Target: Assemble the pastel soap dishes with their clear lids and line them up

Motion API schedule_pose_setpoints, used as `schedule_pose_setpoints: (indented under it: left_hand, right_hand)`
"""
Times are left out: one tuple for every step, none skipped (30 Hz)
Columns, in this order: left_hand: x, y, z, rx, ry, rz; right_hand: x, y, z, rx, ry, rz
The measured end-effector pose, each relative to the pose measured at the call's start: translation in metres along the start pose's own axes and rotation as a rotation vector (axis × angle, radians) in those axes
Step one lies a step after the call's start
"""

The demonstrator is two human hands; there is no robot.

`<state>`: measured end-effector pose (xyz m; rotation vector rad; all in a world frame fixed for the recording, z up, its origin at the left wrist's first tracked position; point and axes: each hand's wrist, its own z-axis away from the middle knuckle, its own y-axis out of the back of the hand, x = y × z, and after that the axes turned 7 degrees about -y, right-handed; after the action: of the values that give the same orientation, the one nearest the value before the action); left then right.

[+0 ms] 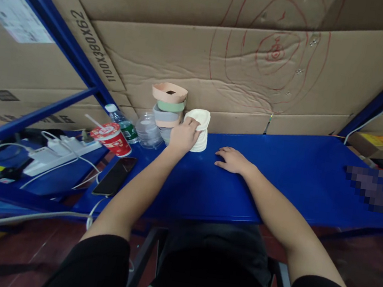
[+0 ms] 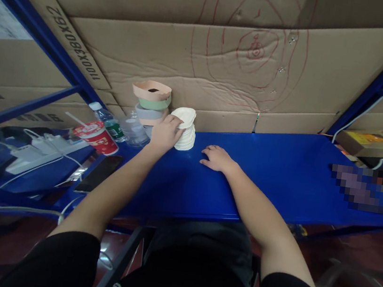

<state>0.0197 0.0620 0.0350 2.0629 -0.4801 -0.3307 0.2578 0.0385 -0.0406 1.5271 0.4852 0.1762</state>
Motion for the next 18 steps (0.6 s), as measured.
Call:
schedule_pose_setpoints:
  left_hand:
    - [0.000,0.000,0.001,0.031,-0.004,0.009]
    - [0.000,-0.001,0.002,0.070,-0.013,0.020]
    - [0.000,-0.002,0.003,0.113,-0.030,0.037]
    - [0.000,-0.003,0.006,0.162,-0.053,0.059]
    - [0.000,-0.004,0.010,0.209,-0.083,0.087]
    - [0.000,-0.005,0.014,0.250,-0.119,0.119]
    - [0.000,-0.007,0.021,0.280,-0.159,0.153]
    - [0.000,-0.010,0.028,0.292,-0.201,0.189]
    - [0.000,-0.012,0.035,0.280,-0.244,0.225]
    - [0.000,-0.015,0.043,0.241,-0.286,0.261]
    - [0.000,-0.018,0.050,0.173,-0.324,0.295]
    - [0.000,-0.021,0.056,0.086,-0.352,0.326]
    - [-0.001,-0.024,0.060,-0.016,-0.372,0.354]
    - [-0.001,-0.027,0.064,-0.123,-0.383,0.380]
    - [-0.001,-0.029,0.065,-0.222,-0.386,0.404]
    - [-0.002,-0.030,0.066,-0.312,-0.384,0.425]
    - [-0.003,-0.030,0.065,-0.385,-0.379,0.441]
    - [-0.005,-0.029,0.064,-0.440,-0.372,0.450]
  right_hand:
    - [-0.001,0.000,0.000,-0.001,-0.001,0.000]
    - [-0.002,0.001,0.001,-0.003,-0.001,-0.001]
    - [-0.002,0.002,0.002,-0.005,-0.001,-0.006]
    - [-0.003,0.004,0.002,0.000,-0.008,-0.015]
    - [-0.002,0.006,0.003,0.019,-0.032,-0.033]
    - [0.000,0.009,0.003,0.058,-0.079,-0.058]
    - [0.004,0.012,0.003,0.118,-0.148,-0.089]
    - [0.009,0.015,0.003,0.191,-0.232,-0.126]
    - [0.015,0.018,0.002,0.271,-0.320,-0.165]
    - [0.022,0.020,0.002,0.344,-0.394,-0.206]
    - [0.029,0.021,0.001,0.397,-0.438,-0.249]
    - [0.036,0.022,0.000,0.432,-0.460,-0.291]
    - [0.041,0.022,-0.001,0.448,-0.466,-0.331]
    - [0.045,0.021,-0.002,0.449,-0.457,-0.361]
    - [0.047,0.019,-0.002,0.429,-0.428,-0.381]
    - [0.047,0.017,-0.003,0.384,-0.381,-0.387]
    - [0.044,0.014,-0.003,0.316,-0.323,-0.378]
    - [0.040,0.012,-0.003,0.232,-0.263,-0.352]
